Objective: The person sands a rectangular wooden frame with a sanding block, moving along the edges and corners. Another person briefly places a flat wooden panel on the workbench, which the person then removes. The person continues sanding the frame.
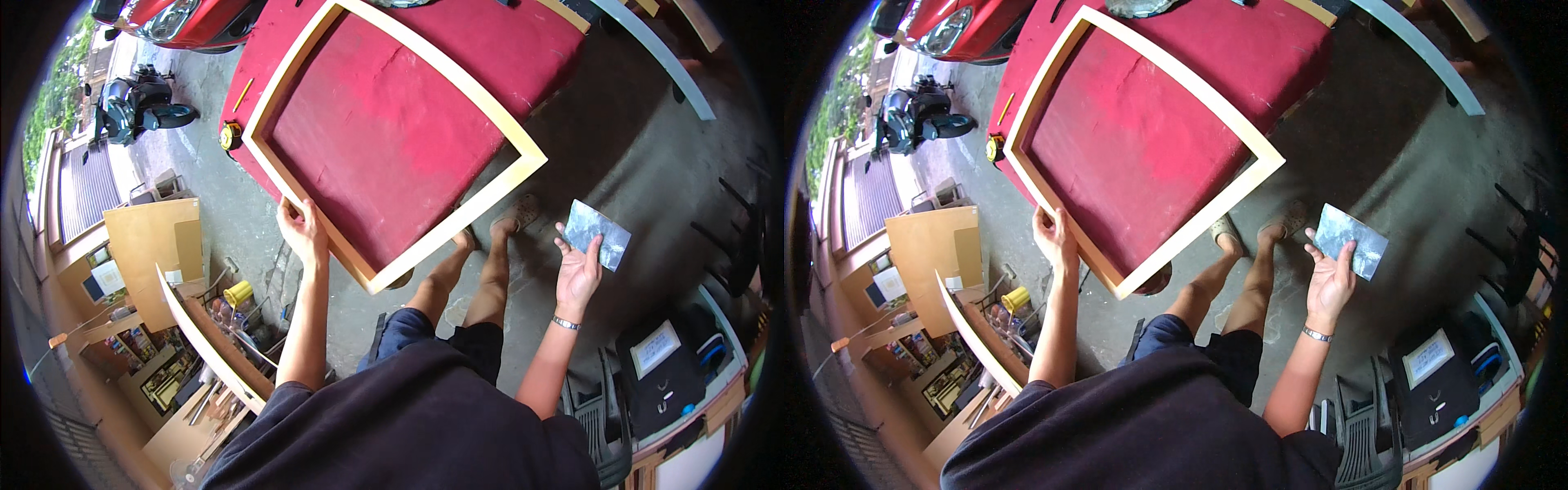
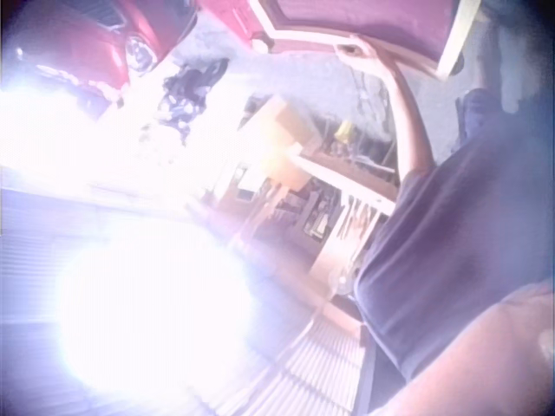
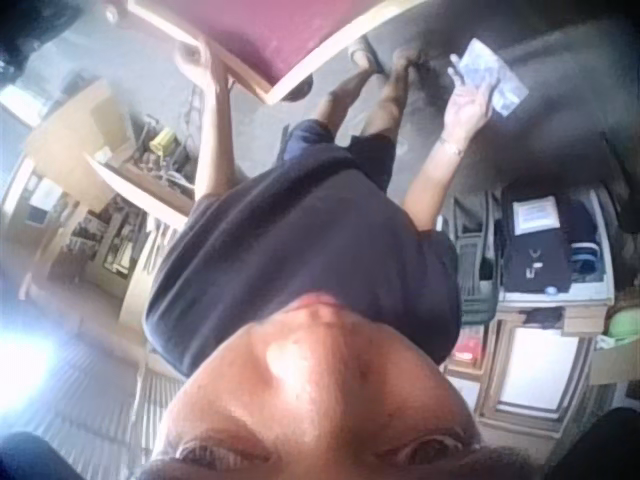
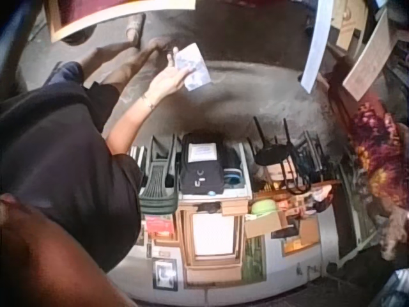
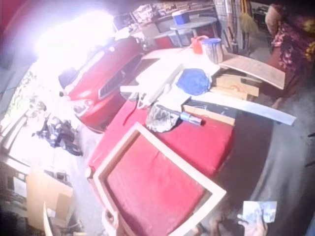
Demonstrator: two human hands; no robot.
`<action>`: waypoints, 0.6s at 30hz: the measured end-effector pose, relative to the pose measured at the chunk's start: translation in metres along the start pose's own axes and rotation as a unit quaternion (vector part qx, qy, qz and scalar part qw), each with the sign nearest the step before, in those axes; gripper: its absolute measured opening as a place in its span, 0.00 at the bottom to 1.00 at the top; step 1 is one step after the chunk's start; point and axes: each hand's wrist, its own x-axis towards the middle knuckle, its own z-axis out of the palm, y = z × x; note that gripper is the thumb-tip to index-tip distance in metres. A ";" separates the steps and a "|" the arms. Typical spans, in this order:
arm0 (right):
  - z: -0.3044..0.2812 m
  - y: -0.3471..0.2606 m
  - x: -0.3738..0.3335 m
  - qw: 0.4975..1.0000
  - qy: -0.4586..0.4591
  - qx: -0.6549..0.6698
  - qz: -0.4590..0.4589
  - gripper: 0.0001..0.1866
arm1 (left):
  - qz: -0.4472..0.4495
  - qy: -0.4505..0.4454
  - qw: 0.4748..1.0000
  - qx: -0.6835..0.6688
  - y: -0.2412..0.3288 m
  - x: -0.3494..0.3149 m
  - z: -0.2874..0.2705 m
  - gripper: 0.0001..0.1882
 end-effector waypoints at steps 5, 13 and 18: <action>0.011 -0.004 -0.024 0.998 -0.042 -0.039 -0.009 0.27 | 0.080 -0.028 0.995 0.056 -0.009 0.064 -0.009 0.19; 0.036 0.021 -0.086 0.994 -0.085 -0.033 0.056 0.26 | 0.104 -0.120 0.981 0.111 -0.039 0.122 -0.042 0.24; 0.038 0.019 -0.096 0.991 -0.093 -0.068 0.067 0.25 | 0.308 0.023 0.935 0.174 0.022 0.073 0.006 0.26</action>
